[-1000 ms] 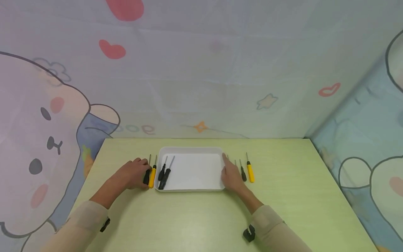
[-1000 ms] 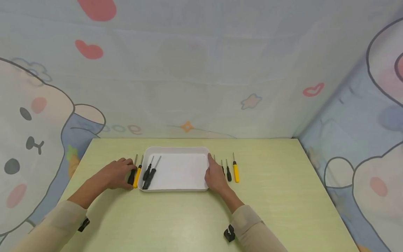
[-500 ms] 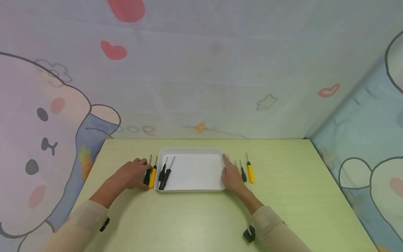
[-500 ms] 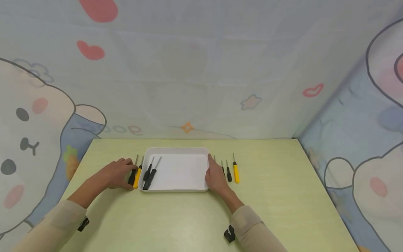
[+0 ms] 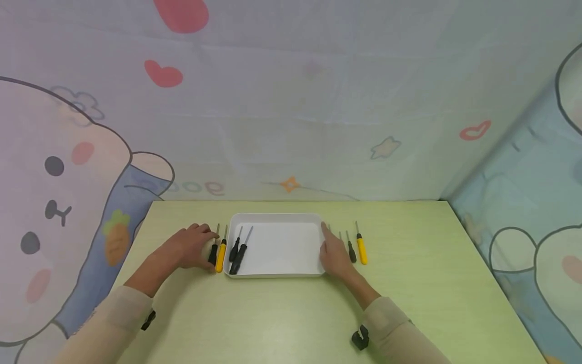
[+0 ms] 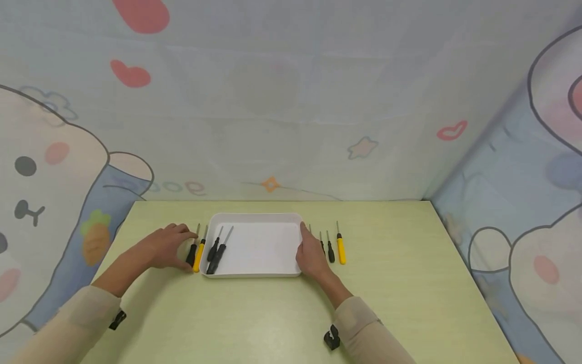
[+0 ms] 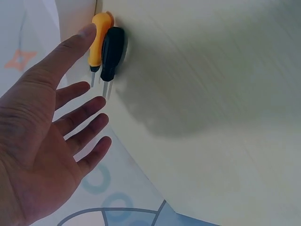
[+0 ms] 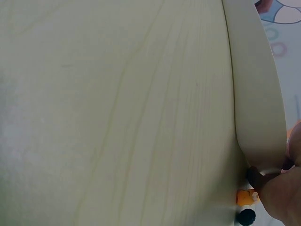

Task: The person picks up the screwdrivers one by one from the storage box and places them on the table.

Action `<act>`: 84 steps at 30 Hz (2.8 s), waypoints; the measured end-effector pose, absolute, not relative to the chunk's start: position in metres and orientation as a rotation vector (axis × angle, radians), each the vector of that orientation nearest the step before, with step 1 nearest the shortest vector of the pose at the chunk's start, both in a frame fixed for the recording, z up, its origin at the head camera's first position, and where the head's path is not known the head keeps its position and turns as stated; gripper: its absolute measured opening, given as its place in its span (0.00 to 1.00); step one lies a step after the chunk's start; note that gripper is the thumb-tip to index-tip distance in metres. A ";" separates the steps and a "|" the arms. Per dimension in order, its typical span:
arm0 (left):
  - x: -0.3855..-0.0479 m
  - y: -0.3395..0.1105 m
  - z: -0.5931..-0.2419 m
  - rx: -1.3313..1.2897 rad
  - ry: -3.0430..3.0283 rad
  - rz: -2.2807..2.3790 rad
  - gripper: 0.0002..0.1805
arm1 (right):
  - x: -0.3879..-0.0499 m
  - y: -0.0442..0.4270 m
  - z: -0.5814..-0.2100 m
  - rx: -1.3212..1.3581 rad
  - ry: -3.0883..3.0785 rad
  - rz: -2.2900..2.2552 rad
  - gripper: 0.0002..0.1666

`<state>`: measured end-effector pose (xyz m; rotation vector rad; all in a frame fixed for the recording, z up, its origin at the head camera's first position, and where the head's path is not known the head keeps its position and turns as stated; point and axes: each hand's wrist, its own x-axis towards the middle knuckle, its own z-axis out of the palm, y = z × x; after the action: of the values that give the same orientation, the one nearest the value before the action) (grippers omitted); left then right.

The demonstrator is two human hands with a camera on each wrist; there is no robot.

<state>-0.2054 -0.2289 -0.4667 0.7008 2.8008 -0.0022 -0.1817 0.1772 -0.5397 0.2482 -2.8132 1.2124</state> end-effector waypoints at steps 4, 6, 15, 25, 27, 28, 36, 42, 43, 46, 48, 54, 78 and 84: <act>-0.207 -0.231 -0.461 0.726 2.812 0.012 0.47 | -0.182 0.177 -0.540 0.243 -2.822 1.202 0.35; -0.207 -0.231 -0.459 0.737 2.819 0.014 0.47 | -0.182 0.177 -0.540 0.245 -2.824 1.196 0.35; -0.210 -0.229 -0.453 0.807 2.860 -0.010 0.49 | -0.182 0.176 -0.541 0.235 -2.837 1.190 0.35; -0.206 -0.222 -0.440 0.901 2.926 0.057 0.52 | -0.182 0.176 -0.541 0.232 -2.827 1.193 0.34; -0.206 -0.220 -0.438 0.906 2.932 0.068 0.52 | -0.182 0.176 -0.541 0.232 -2.827 1.194 0.34; -0.206 -0.219 -0.437 0.904 2.933 0.072 0.52 | -0.182 0.176 -0.542 0.230 -2.831 1.192 0.34; -0.206 -0.217 -0.433 0.912 2.940 0.090 0.52 | -0.183 0.177 -0.543 0.219 -2.839 1.191 0.34; -0.206 -0.216 -0.434 0.915 2.938 0.123 0.53 | -0.183 0.177 -0.543 0.248 -2.816 1.179 0.34; -0.206 -0.217 -0.434 0.920 2.939 0.126 0.53 | -0.184 0.177 -0.543 0.250 -2.815 1.180 0.34; -0.206 -0.216 -0.434 0.923 2.934 0.132 0.53 | -0.184 0.177 -0.544 0.269 -2.806 1.169 0.34; -0.206 -0.216 -0.434 0.930 2.929 0.137 0.52 | -0.184 0.177 -0.544 0.283 -2.803 1.159 0.34; -0.204 -0.213 -0.433 0.932 2.916 0.147 0.51 | -0.183 0.176 -0.543 0.289 -2.800 1.152 0.34; -0.196 -0.198 -0.447 0.969 2.874 0.107 0.51 | -0.183 0.178 -0.545 0.284 -2.804 1.133 0.34; -0.196 -0.194 -0.450 0.969 2.866 0.104 0.52 | -0.184 0.178 -0.546 0.277 -2.814 1.137 0.34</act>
<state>-0.1957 -0.1940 -0.4497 0.9694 2.8658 0.1042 -0.1836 0.1781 -0.5460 0.2766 -2.8137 1.1368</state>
